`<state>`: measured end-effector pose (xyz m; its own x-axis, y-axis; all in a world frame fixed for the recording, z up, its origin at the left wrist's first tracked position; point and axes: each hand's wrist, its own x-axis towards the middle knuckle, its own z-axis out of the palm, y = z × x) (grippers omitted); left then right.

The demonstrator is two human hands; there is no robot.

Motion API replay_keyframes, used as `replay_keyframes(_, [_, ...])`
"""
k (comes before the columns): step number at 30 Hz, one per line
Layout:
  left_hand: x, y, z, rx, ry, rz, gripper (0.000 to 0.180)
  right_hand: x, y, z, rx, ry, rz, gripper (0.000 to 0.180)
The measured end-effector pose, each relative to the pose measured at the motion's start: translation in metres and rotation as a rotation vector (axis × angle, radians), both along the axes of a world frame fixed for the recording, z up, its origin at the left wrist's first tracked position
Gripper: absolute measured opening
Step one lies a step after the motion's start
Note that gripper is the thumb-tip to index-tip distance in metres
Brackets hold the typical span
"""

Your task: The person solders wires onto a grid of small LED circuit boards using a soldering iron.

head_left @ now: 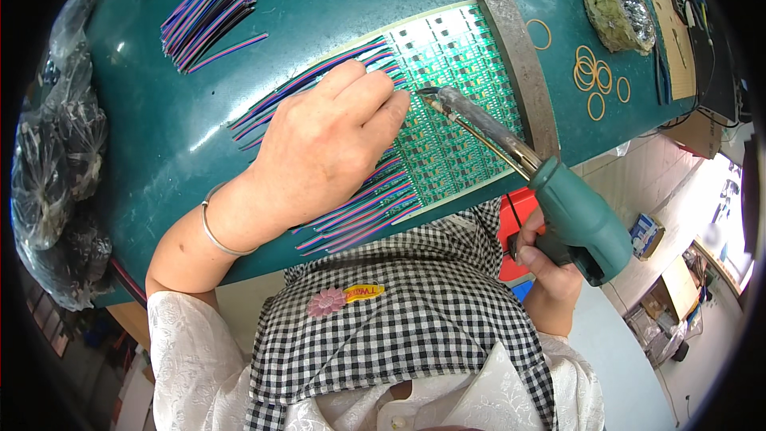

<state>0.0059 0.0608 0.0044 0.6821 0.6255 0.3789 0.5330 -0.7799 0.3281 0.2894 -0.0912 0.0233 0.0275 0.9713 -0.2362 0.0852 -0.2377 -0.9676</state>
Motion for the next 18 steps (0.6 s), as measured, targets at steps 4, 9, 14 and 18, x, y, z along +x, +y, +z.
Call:
replay_keyframes(4, [0.0, 0.0, 0.001, -0.005, 0.006, -0.004, 0.022, 0.005, 0.0, 0.002, -0.002, -0.102, 0.04, 0.047])
replay_keyframes(9, [0.001, 0.0, 0.001, -0.002, -0.002, -0.002, 0.021, 0.013, -0.003, 0.001, 0.039, -0.332, 0.105, 0.029])
replay_keyframes(14, [0.001, 0.001, 0.001, -0.006, 0.002, -0.004, 0.02, 0.0, 0.008, 0.008, 0.0, 0.144, -0.122, 0.062])
replay_keyframes(18, [-0.001, 0.001, 0.001, 0.001, 0.0, -0.006, 0.02, -0.002, 0.012, 0.01, 0.008, 0.13, -0.116, 0.064])
